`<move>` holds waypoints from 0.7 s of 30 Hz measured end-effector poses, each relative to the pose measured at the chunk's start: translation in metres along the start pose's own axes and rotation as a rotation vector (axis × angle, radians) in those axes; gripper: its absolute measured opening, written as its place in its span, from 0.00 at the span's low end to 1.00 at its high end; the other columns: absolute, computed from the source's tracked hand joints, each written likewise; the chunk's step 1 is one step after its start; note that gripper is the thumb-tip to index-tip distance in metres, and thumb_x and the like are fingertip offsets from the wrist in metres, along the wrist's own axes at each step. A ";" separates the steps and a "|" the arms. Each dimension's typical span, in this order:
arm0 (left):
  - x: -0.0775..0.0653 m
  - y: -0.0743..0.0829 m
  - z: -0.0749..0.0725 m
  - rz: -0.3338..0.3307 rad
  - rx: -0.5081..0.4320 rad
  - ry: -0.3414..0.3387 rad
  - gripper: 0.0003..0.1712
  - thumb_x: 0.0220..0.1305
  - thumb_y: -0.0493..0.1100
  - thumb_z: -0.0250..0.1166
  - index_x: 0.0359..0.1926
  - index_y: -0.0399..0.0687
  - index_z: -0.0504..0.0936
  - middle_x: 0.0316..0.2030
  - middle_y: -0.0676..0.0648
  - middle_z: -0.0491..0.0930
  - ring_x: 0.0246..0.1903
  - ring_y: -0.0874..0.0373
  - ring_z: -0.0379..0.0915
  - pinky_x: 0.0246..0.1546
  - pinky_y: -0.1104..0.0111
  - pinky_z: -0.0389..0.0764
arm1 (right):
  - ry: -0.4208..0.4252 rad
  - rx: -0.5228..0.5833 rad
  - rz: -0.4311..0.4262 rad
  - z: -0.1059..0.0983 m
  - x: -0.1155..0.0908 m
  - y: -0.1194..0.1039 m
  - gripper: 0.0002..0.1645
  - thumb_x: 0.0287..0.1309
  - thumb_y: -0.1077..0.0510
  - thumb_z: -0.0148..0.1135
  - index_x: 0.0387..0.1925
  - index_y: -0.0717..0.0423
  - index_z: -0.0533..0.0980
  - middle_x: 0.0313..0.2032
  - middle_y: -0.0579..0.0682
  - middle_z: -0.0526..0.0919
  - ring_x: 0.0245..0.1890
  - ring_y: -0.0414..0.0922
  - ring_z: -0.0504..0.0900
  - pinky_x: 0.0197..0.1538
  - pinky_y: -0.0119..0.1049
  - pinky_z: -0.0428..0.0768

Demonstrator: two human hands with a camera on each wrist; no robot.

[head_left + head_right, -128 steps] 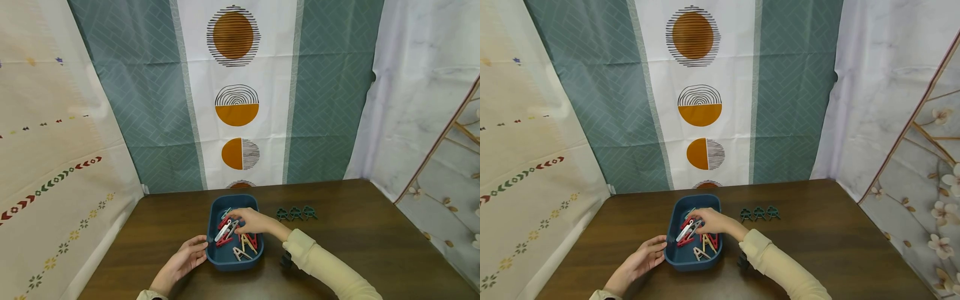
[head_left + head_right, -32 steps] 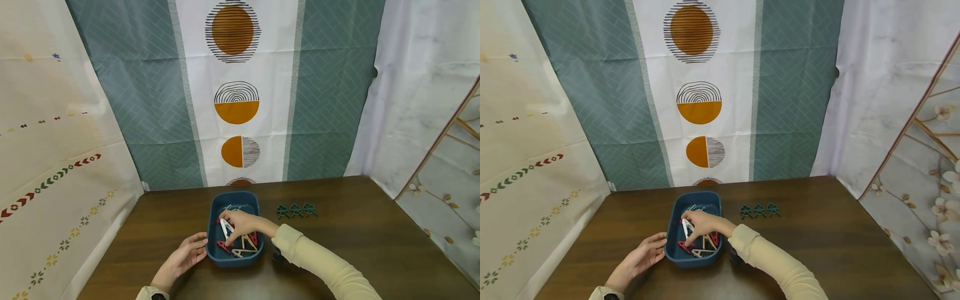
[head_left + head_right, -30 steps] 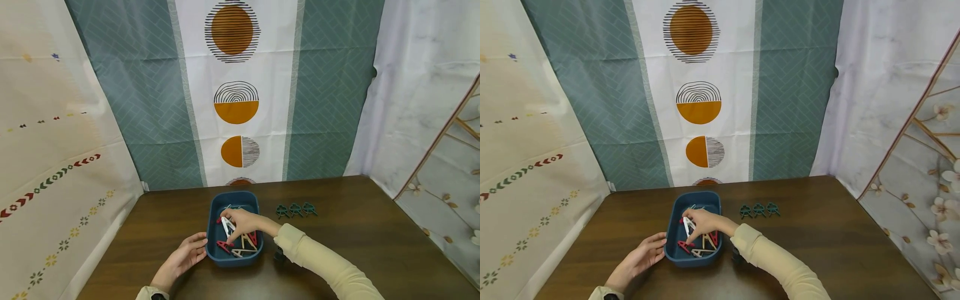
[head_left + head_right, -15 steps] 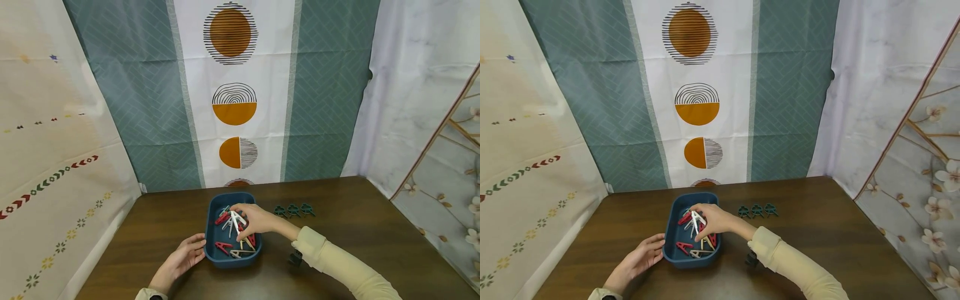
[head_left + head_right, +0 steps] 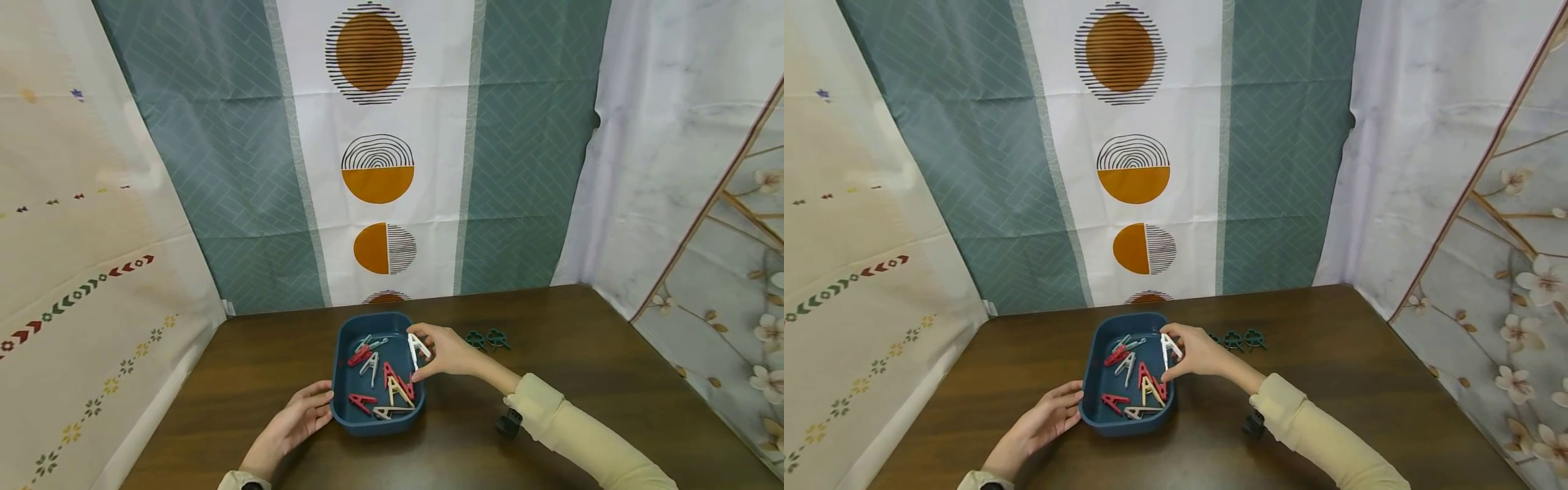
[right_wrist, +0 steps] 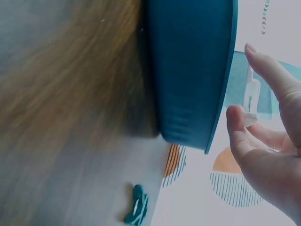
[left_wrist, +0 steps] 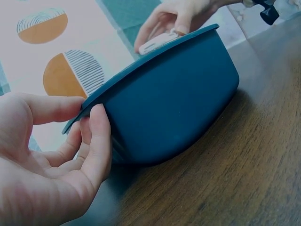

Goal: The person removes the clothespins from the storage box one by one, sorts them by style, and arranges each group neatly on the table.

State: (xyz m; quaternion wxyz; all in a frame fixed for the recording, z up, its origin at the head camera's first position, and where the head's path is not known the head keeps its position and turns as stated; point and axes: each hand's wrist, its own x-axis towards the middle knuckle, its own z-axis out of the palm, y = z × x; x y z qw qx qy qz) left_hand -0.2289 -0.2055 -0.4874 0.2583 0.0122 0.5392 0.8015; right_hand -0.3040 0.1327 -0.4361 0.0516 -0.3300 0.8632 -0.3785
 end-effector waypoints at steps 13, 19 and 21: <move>-0.002 0.001 0.002 -0.001 -0.001 0.000 0.09 0.72 0.36 0.52 0.50 0.48 0.70 0.36 0.53 0.80 0.36 0.64 0.78 0.42 0.75 0.81 | 0.047 -0.040 0.036 -0.009 -0.025 0.023 0.51 0.40 0.49 0.80 0.64 0.60 0.65 0.32 0.47 0.80 0.27 0.37 0.76 0.29 0.29 0.76; -0.002 0.001 0.002 -0.004 -0.001 0.005 0.09 0.72 0.36 0.52 0.51 0.47 0.70 0.36 0.53 0.80 0.36 0.64 0.78 0.43 0.75 0.81 | 0.046 -0.064 0.059 -0.008 -0.038 0.038 0.50 0.40 0.51 0.80 0.63 0.62 0.65 0.35 0.48 0.79 0.31 0.41 0.76 0.30 0.29 0.74; -0.002 0.001 0.003 -0.004 0.002 0.006 0.09 0.72 0.36 0.52 0.51 0.48 0.70 0.36 0.53 0.80 0.37 0.64 0.78 0.43 0.75 0.81 | 0.043 -0.083 0.065 -0.008 -0.042 0.042 0.51 0.39 0.50 0.80 0.63 0.63 0.65 0.40 0.50 0.80 0.35 0.43 0.77 0.32 0.29 0.75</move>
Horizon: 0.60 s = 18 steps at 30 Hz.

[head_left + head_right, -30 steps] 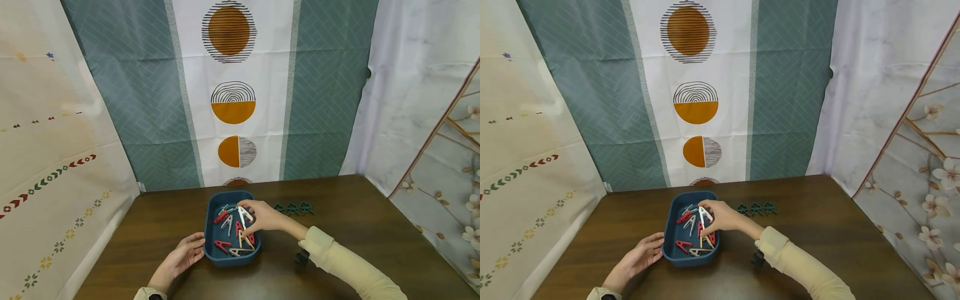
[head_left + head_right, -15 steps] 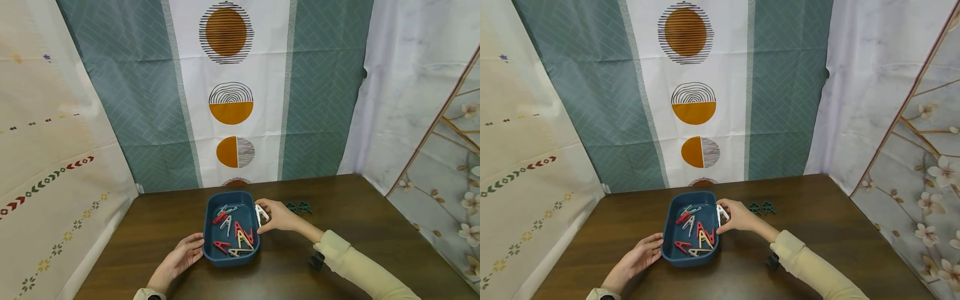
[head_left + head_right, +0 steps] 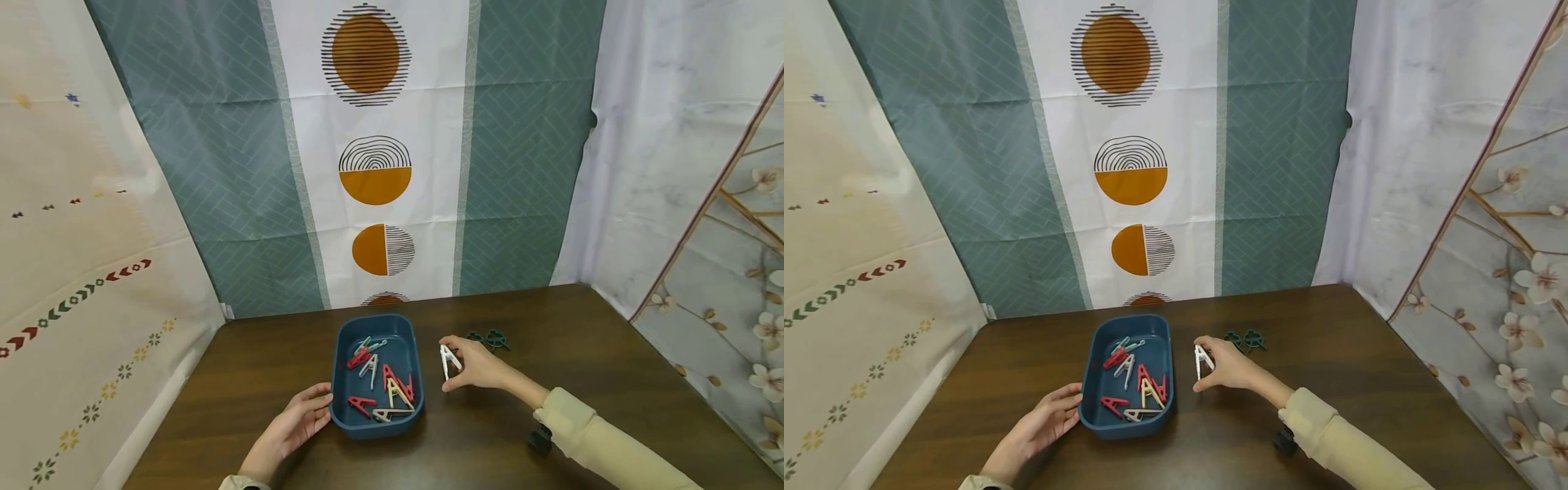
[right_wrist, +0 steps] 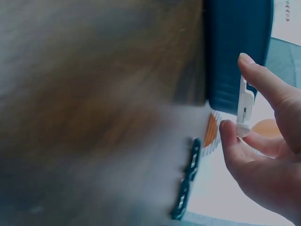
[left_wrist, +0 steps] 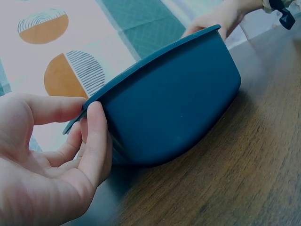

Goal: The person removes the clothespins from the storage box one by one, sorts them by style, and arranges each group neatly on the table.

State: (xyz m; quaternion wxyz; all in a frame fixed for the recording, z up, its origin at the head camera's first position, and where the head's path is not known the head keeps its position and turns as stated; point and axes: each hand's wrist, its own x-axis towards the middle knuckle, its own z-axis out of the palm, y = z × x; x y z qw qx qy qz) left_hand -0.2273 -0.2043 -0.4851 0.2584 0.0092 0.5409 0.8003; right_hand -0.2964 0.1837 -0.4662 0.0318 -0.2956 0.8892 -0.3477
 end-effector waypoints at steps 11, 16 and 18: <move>-0.001 0.000 0.000 -0.003 -0.005 0.003 0.09 0.72 0.35 0.50 0.51 0.48 0.69 0.37 0.53 0.79 0.37 0.65 0.78 0.43 0.75 0.81 | -0.036 -0.122 0.024 0.004 -0.009 0.014 0.51 0.33 0.46 0.82 0.56 0.68 0.70 0.42 0.52 0.79 0.38 0.43 0.74 0.36 0.31 0.74; -0.001 0.000 0.000 -0.006 0.001 0.008 0.09 0.71 0.36 0.52 0.51 0.48 0.70 0.36 0.53 0.79 0.37 0.65 0.78 0.43 0.75 0.81 | -0.053 -0.162 0.056 0.008 -0.009 0.016 0.50 0.32 0.45 0.82 0.55 0.66 0.71 0.43 0.52 0.76 0.39 0.43 0.71 0.36 0.35 0.72; -0.001 0.000 -0.001 -0.006 0.000 0.006 0.09 0.71 0.36 0.52 0.51 0.48 0.70 0.36 0.53 0.79 0.36 0.65 0.78 0.43 0.75 0.81 | -0.053 -0.174 0.074 0.008 -0.009 0.016 0.50 0.31 0.44 0.82 0.55 0.65 0.71 0.43 0.53 0.76 0.39 0.43 0.71 0.37 0.36 0.72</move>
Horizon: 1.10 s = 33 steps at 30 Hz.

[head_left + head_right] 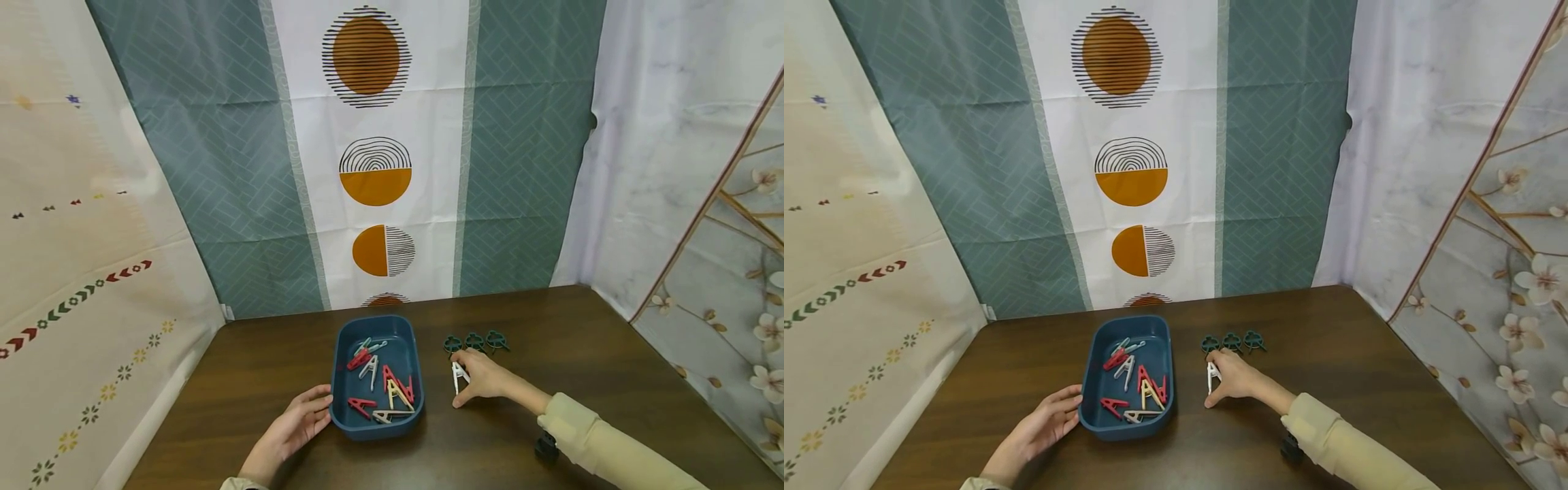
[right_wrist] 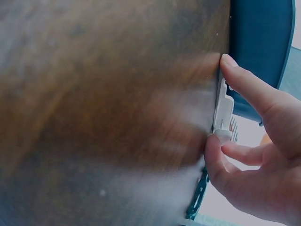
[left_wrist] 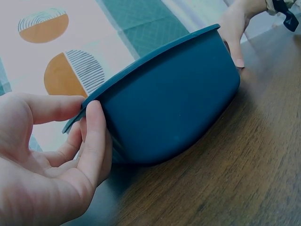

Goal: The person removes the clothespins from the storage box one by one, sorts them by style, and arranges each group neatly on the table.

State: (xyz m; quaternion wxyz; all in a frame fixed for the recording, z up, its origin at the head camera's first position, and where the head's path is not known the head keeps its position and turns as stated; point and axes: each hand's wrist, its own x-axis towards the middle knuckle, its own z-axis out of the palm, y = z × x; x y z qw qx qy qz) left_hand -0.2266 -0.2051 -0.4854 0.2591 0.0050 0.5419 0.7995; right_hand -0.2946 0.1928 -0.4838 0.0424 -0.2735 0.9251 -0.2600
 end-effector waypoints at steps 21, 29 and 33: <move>-0.002 -0.001 0.001 -0.003 -0.024 -0.003 0.08 0.73 0.36 0.50 0.49 0.49 0.72 0.36 0.54 0.80 0.37 0.65 0.78 0.43 0.75 0.81 | 0.176 0.031 -0.019 -0.010 0.001 -0.025 0.38 0.53 0.42 0.70 0.59 0.59 0.71 0.53 0.60 0.75 0.45 0.53 0.80 0.44 0.44 0.80; -0.001 -0.001 0.001 0.000 -0.032 0.010 0.08 0.71 0.37 0.53 0.49 0.48 0.71 0.36 0.54 0.80 0.36 0.64 0.78 0.43 0.75 0.81 | 0.261 0.059 -0.118 -0.008 0.008 -0.042 0.23 0.59 0.50 0.66 0.54 0.54 0.75 0.49 0.54 0.78 0.42 0.51 0.78 0.35 0.31 0.77; -0.002 -0.002 0.002 -0.004 -0.023 0.023 0.08 0.71 0.37 0.53 0.49 0.48 0.71 0.36 0.54 0.80 0.36 0.65 0.78 0.43 0.75 0.81 | 0.263 0.079 -0.158 -0.005 0.008 -0.048 0.21 0.59 0.53 0.66 0.53 0.55 0.75 0.48 0.53 0.78 0.42 0.52 0.77 0.34 0.29 0.78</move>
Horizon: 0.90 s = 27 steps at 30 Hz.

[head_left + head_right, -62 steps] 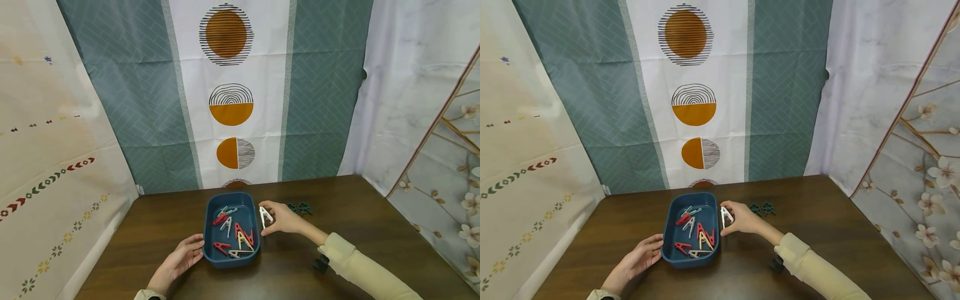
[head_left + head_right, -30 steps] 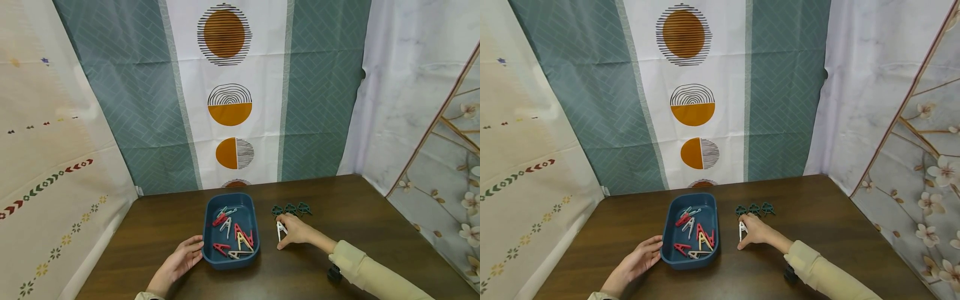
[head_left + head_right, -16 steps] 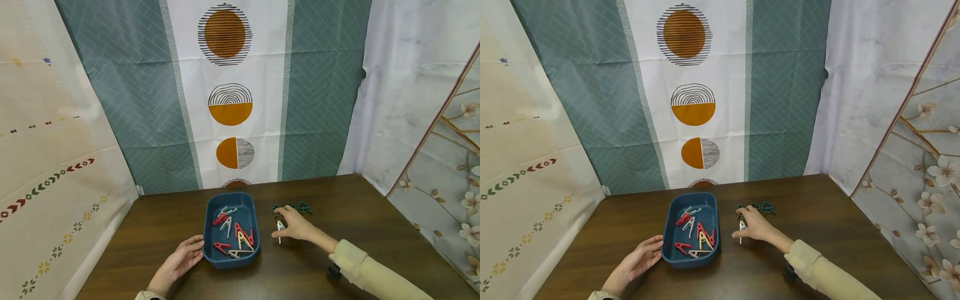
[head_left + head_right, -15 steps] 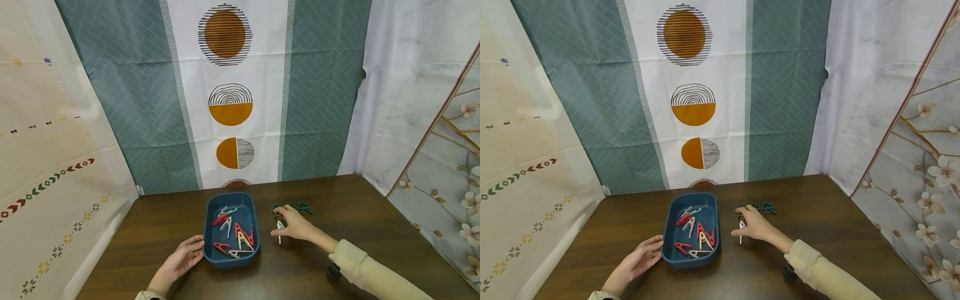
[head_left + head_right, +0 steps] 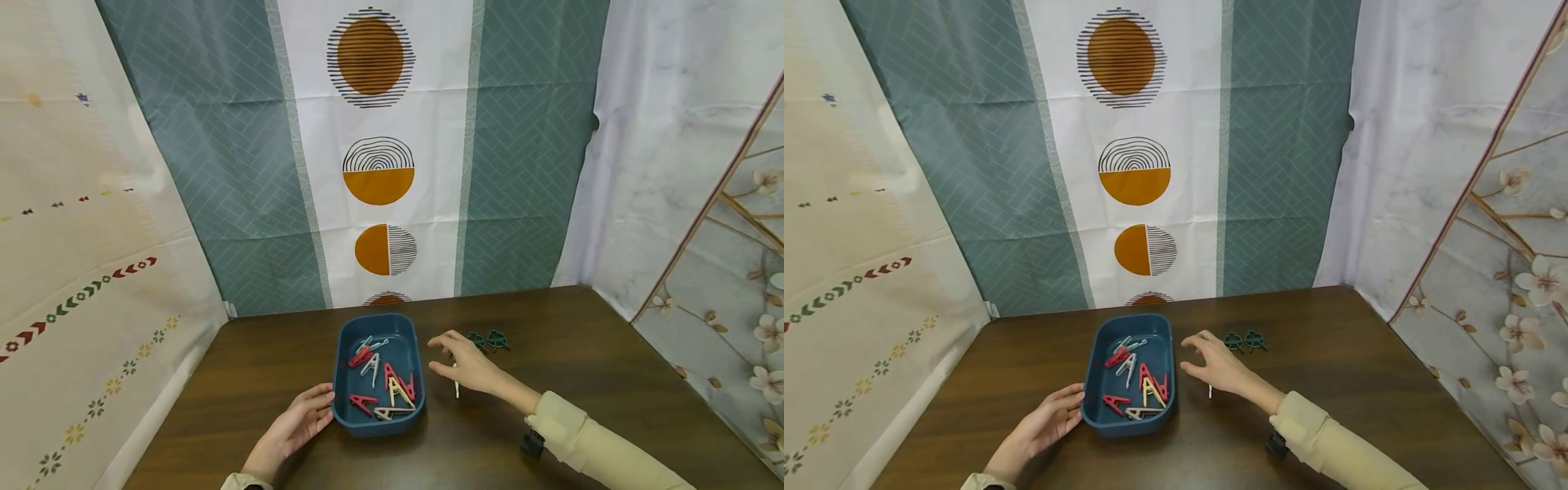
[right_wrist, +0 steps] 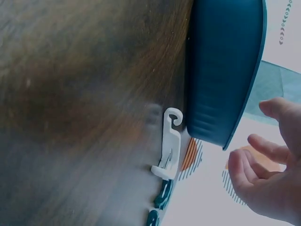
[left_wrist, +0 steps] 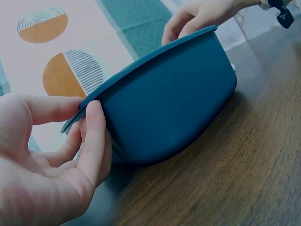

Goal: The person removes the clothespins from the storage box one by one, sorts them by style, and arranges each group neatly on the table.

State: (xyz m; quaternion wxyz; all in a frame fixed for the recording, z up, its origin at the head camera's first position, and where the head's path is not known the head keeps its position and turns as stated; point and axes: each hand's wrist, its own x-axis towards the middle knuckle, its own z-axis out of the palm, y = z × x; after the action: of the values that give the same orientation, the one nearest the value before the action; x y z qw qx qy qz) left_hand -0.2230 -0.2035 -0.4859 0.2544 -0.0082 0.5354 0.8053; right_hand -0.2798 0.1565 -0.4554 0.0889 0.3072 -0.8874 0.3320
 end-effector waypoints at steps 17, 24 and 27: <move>-0.001 -0.006 0.002 0.026 0.028 0.005 0.07 0.72 0.38 0.52 0.49 0.48 0.72 0.36 0.55 0.78 0.35 0.65 0.77 0.41 0.76 0.80 | -0.011 0.060 -0.039 0.002 0.000 -0.014 0.19 0.60 0.55 0.65 0.52 0.55 0.77 0.48 0.51 0.78 0.42 0.50 0.77 0.40 0.37 0.83; -0.003 -0.002 0.006 0.050 0.107 0.068 0.09 0.71 0.40 0.55 0.50 0.45 0.70 0.34 0.54 0.77 0.32 0.65 0.78 0.39 0.76 0.82 | 0.006 0.074 -0.063 0.003 0.006 -0.022 0.17 0.60 0.56 0.65 0.51 0.49 0.77 0.48 0.49 0.79 0.43 0.50 0.78 0.44 0.44 0.82; -0.004 0.001 0.009 0.063 0.168 0.098 0.12 0.70 0.41 0.57 0.51 0.43 0.69 0.32 0.54 0.78 0.30 0.66 0.78 0.38 0.76 0.82 | 0.029 0.084 -0.074 0.003 0.010 -0.024 0.15 0.60 0.58 0.65 0.49 0.49 0.78 0.47 0.48 0.79 0.43 0.51 0.79 0.46 0.49 0.82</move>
State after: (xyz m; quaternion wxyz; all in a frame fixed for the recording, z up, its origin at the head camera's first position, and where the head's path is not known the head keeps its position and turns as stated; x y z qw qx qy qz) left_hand -0.2171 -0.1978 -0.4804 0.2024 -0.0095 0.6129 0.7638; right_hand -0.2734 0.1359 -0.4411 0.1011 0.3383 -0.8593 0.3700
